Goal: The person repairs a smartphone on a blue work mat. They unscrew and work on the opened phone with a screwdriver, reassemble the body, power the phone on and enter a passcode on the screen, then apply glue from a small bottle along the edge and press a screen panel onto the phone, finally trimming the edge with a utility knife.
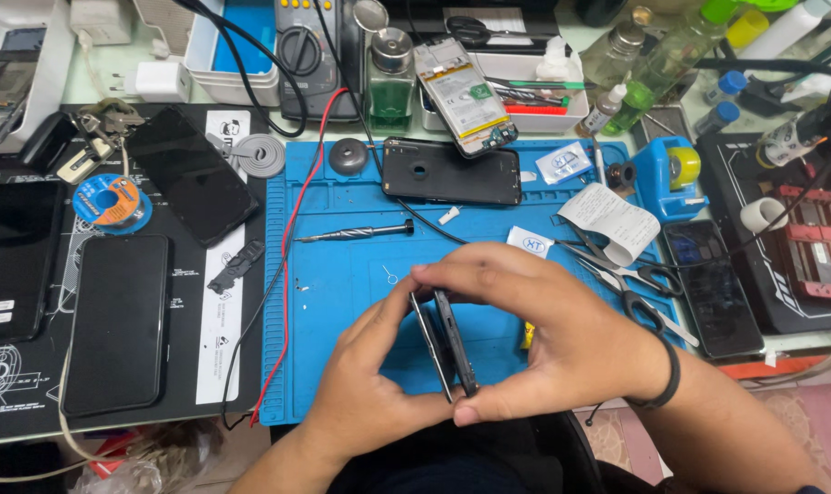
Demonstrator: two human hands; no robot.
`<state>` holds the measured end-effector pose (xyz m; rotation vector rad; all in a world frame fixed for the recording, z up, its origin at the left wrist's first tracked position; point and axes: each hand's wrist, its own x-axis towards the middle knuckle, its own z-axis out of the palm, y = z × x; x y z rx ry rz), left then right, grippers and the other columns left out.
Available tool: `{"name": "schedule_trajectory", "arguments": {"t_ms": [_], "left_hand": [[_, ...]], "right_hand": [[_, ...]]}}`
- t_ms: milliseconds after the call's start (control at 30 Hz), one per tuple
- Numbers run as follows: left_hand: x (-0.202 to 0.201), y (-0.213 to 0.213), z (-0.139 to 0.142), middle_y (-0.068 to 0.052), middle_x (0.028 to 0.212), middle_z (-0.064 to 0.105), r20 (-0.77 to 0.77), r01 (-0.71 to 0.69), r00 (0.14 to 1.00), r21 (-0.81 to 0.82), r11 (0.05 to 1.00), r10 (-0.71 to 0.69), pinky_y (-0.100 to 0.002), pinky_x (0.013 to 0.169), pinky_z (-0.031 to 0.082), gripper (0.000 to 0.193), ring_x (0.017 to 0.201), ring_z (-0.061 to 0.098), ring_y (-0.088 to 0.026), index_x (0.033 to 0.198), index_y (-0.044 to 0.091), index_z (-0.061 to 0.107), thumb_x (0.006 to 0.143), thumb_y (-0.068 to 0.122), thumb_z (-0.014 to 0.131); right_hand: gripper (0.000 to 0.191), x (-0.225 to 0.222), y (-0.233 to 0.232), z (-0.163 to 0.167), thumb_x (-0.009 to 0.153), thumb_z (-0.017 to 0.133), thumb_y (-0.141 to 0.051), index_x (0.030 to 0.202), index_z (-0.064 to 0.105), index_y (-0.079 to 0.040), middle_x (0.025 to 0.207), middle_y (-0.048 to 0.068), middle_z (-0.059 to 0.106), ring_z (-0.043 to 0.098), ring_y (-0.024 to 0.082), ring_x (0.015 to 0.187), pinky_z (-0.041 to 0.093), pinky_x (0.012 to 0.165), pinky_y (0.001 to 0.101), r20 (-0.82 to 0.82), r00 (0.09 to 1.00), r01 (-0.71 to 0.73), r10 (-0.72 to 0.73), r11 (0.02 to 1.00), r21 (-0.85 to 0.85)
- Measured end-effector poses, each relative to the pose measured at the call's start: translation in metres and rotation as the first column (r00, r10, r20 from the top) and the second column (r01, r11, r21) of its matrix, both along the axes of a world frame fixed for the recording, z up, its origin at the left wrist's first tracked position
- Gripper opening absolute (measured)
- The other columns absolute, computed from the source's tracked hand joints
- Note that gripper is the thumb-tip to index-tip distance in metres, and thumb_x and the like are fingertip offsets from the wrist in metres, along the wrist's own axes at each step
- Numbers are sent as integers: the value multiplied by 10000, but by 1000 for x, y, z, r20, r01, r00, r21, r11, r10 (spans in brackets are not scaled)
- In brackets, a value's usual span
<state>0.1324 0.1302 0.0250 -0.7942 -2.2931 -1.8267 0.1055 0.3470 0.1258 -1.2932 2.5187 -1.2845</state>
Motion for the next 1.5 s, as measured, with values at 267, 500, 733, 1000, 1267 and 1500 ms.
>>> {"name": "schedule_trajectory", "arguments": {"t_ms": [267,500,733,1000,1267,1500], "left_hand": [[-14,-34,62,-169,1333,667,-24,184,980,-280,942,-199,-358,988,517,1023,1209,671,-297,1503,59,473,613,296,916],[-38,-19,59,-108,1084,681,127,268,958,-707,654,-256,-430,819,517,1009,998,645,-356,1510,155,500,596,304,901],[-43,15,52,-99,1035,678,289,347,935,-866,361,-205,-437,851,528,951,964,662,-348,1482,209,511,605,265,873],[-37,29,34,-141,976,680,202,276,949,-901,334,-241,-484,829,498,863,929,663,-358,1411,117,553,604,193,850],[-28,25,28,-179,1118,628,138,236,961,-861,450,-239,-494,857,476,884,992,602,-405,1395,84,563,573,197,867],[-22,16,33,-136,1146,612,166,272,957,-802,531,-239,-458,920,468,943,1075,592,-369,1484,97,517,620,237,870]], "right_hand": [[687,27,44,-2,811,765,-305,1416,557,-55,1214,116,663,706,187,1059,615,861,327,172,823,541,-541,840,54],[564,26,72,-66,756,821,-271,1254,687,-44,958,115,656,648,257,820,528,718,387,-129,667,718,-734,586,376],[359,37,80,-100,748,839,-253,1050,769,-71,1003,123,627,640,282,882,517,741,385,-118,648,738,-753,581,343],[254,40,79,-112,802,831,-143,1003,724,-32,999,93,657,665,251,905,525,777,345,-106,679,734,-727,668,122],[204,60,81,-133,1031,674,-70,1217,597,-33,1051,63,627,616,109,938,525,831,264,449,659,745,-603,607,-277],[347,61,66,-146,1046,619,-104,1364,488,-59,1229,106,664,632,123,1015,527,851,270,676,548,831,-493,411,-374]]}}
